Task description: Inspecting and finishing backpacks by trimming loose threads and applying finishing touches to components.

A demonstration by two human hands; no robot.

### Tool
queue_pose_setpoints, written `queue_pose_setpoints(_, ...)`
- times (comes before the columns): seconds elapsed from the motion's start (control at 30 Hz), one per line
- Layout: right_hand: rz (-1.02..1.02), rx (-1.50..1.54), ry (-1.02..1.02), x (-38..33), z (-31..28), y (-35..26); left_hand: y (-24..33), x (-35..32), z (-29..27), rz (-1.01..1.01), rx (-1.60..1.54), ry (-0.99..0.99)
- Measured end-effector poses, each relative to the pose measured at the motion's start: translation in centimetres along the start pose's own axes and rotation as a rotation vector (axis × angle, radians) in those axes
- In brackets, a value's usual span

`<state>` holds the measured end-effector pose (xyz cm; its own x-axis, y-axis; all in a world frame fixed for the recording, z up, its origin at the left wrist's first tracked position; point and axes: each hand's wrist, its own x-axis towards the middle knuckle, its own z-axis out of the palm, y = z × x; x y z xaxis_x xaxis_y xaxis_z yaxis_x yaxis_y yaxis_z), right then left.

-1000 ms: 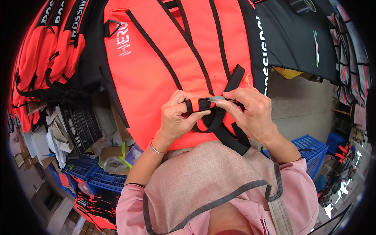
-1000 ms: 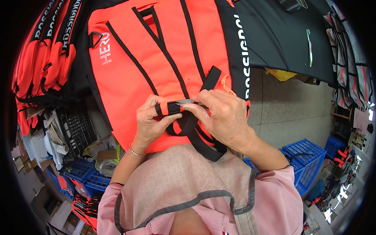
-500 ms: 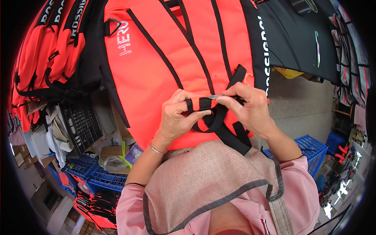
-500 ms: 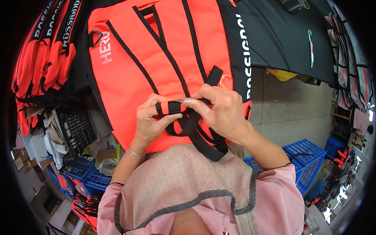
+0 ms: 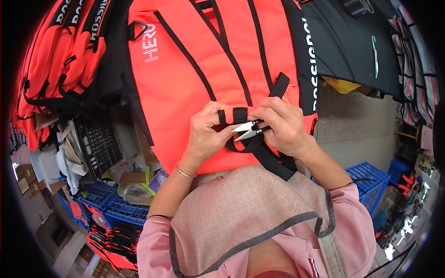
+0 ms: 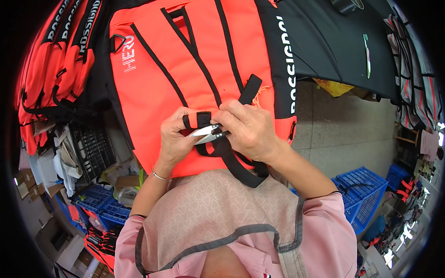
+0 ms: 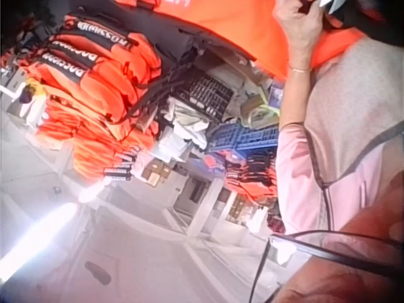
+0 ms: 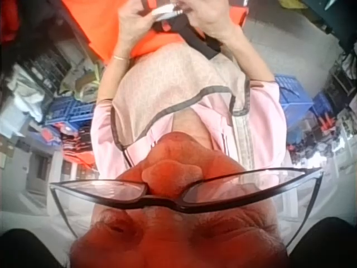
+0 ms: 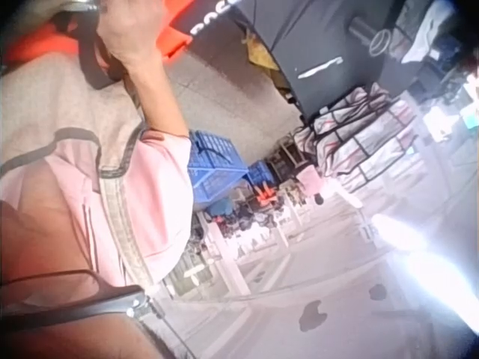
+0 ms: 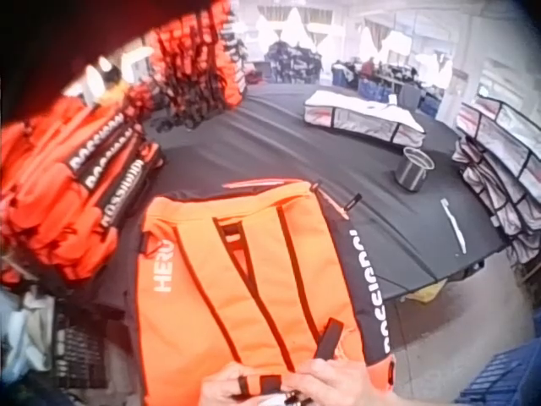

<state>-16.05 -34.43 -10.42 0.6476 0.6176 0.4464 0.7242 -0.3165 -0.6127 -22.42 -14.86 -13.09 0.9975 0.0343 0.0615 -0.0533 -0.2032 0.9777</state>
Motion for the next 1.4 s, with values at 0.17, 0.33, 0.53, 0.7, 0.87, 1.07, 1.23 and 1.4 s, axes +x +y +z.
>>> queue_pose_setpoints(0.17, 0.077, 0.255, -0.054, -0.2, 0.0, 0.1, -0.7, 0.1, 0.1, -0.002, -0.049, -0.006)
queue_pose_setpoints(0.33, 0.210, 0.349, -0.133, -0.5, -0.8, 0.5, -0.1, 0.5, 0.0, -0.012, -0.053, -0.011)
queue_pose_setpoints(0.53, 0.010, 0.145, -0.112, 1.6, 0.4, 0.0, -0.8, 0.4, -0.1, -0.033, -0.046, -0.006)
queue_pose_setpoints(0.7, 0.070, 0.052, -0.251, 1.5, 0.0, 0.3, -1.1, 0.5, 0.0, -0.073, -0.050, 0.002)
queue_pose_setpoints(0.87, 0.534, 0.318, -0.375, -1.8, -5.3, 0.2, -1.6, 0.8, -0.3, -0.066, -0.092, 0.012)
queue_pose_setpoints(1.07, 0.711, 0.463, -0.196, -4.8, -10.3, 0.9, -1.0, 0.9, 0.0, -0.008, -0.072, -0.070)
queue_pose_setpoints(1.23, 0.349, 0.287, 0.153, -0.6, -6.4, -2.1, 1.7, 1.4, 0.3, 0.048, -0.115, -0.117)
queue_pose_setpoints(1.4, 0.094, -0.181, 0.062, 2.4, -3.7, -3.7, 2.4, 1.8, 1.4, 0.305, 0.200, -0.044)
